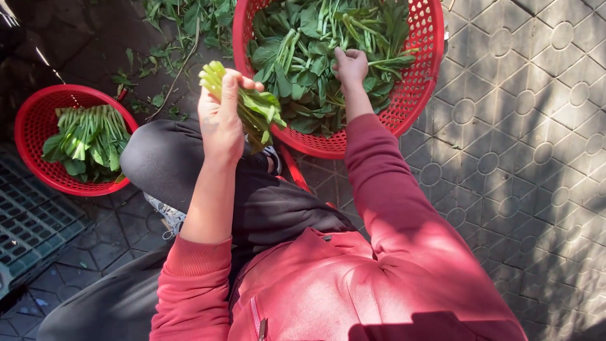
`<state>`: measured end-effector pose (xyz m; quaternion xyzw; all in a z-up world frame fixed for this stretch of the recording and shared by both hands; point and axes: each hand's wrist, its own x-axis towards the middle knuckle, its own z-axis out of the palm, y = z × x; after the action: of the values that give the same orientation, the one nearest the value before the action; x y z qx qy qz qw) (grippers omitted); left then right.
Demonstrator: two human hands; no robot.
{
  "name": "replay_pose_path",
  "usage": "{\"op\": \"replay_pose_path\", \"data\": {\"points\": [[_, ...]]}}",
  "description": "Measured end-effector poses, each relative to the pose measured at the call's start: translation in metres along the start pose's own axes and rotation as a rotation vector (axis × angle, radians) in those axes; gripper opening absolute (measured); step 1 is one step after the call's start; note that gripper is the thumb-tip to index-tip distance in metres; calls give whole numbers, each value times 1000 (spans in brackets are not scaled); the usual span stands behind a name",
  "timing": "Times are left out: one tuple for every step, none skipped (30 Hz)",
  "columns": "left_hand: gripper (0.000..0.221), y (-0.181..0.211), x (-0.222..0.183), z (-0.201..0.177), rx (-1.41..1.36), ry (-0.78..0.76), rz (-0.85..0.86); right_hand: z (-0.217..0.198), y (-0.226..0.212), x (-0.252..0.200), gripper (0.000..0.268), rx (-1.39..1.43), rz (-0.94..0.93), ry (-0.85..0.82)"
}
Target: Sorting and cleaning leafy green vegetables by hand, removing stems and placing them into baskets.
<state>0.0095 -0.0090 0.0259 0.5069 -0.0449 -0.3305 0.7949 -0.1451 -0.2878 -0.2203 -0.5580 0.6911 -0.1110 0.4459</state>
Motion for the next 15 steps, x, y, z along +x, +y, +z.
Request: {"op": "replay_pose_path", "data": {"points": [[16,0,-1,2,38,-34,-20,11,5,12,26,296,96,-10],[18,1,0,4,77,-69,-34,24,6,25,6,595,190,-21],[18,-2,2,3,76,-66,-26,10,-15,7,6,596,184,-27],[19,-5,2,1,68,-94,-52,-5,-33,-15,9,572,209,-18],[21,-7,1,-2,60,-121,-77,-21,-51,-37,15,548,234,-9],[21,-10,2,-2,58,-123,-72,-32,-47,-40,15,550,229,-9],[21,-12,3,-3,54,-121,-97,-43,-43,-43,9,526,15,-7],[21,-15,3,-4,50,-116,-121,-54,-39,-47,7,498,-197,-6],[21,-19,5,-3,49,-115,-115,-76,-47,-60,7,498,-202,-9],[18,-24,5,-3,-9,-110,-153,-96,-54,-75,9,457,-304,-58],[16,-27,5,-4,-67,-105,-190,-116,-62,-90,12,415,-405,-106],[16,-22,2,-2,-66,-98,-177,-129,-71,-101,12,419,-414,-118],[18,-16,-1,1,-2,-129,-193,-143,-80,-112,16,379,-502,-242],[20,-10,0,6,60,-163,-204,-157,-92,-119,19,338,-596,-362],[20,-13,3,3,60,-161,-187,-162,-115,-134,19,343,-611,-369]]}}
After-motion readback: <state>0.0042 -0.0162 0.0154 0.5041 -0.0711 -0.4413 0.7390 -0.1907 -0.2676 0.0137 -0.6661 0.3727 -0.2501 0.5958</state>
